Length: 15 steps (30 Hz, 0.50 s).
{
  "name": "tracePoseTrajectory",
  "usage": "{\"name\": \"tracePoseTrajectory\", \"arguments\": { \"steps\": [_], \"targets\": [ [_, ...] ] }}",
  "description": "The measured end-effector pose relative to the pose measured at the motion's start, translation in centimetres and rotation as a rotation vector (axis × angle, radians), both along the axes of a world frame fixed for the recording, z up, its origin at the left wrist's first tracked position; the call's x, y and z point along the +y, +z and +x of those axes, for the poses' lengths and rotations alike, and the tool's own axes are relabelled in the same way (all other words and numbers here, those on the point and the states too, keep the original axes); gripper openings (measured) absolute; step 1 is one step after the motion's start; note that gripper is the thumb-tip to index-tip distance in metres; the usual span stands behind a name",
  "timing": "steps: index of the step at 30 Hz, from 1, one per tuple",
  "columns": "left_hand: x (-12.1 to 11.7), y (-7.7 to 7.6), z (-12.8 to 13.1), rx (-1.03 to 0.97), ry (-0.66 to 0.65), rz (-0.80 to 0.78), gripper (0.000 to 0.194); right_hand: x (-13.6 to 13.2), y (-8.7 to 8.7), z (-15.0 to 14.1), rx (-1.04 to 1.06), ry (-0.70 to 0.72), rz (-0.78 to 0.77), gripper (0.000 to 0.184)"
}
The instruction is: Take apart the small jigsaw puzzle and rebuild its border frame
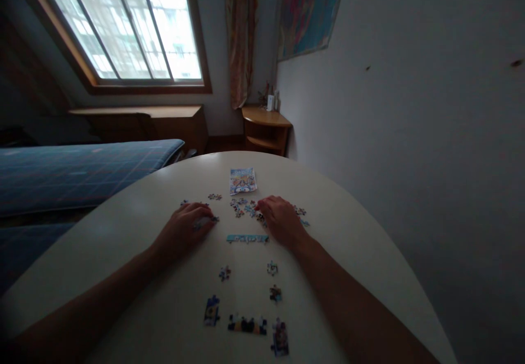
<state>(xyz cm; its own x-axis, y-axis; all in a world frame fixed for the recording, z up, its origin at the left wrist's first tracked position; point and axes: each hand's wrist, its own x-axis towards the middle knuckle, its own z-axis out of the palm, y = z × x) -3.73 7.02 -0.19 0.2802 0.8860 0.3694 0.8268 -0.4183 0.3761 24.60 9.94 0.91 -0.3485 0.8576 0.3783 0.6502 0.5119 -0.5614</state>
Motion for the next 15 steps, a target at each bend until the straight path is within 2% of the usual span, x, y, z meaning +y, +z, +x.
{"name": "tracePoseTrajectory", "arguments": {
  "steps": [5,15],
  "targets": [
    [0.25,-0.31,0.25,-0.044,-0.025,-0.007,0.008,-0.07,0.08,0.00,-0.006,0.004,0.003,0.056],
    [-0.11,0.05,0.62,-0.112,-0.016,-0.044,0.005,-0.04,0.08,0.03,-0.011,0.007,-0.008,0.056]
  ]
}}
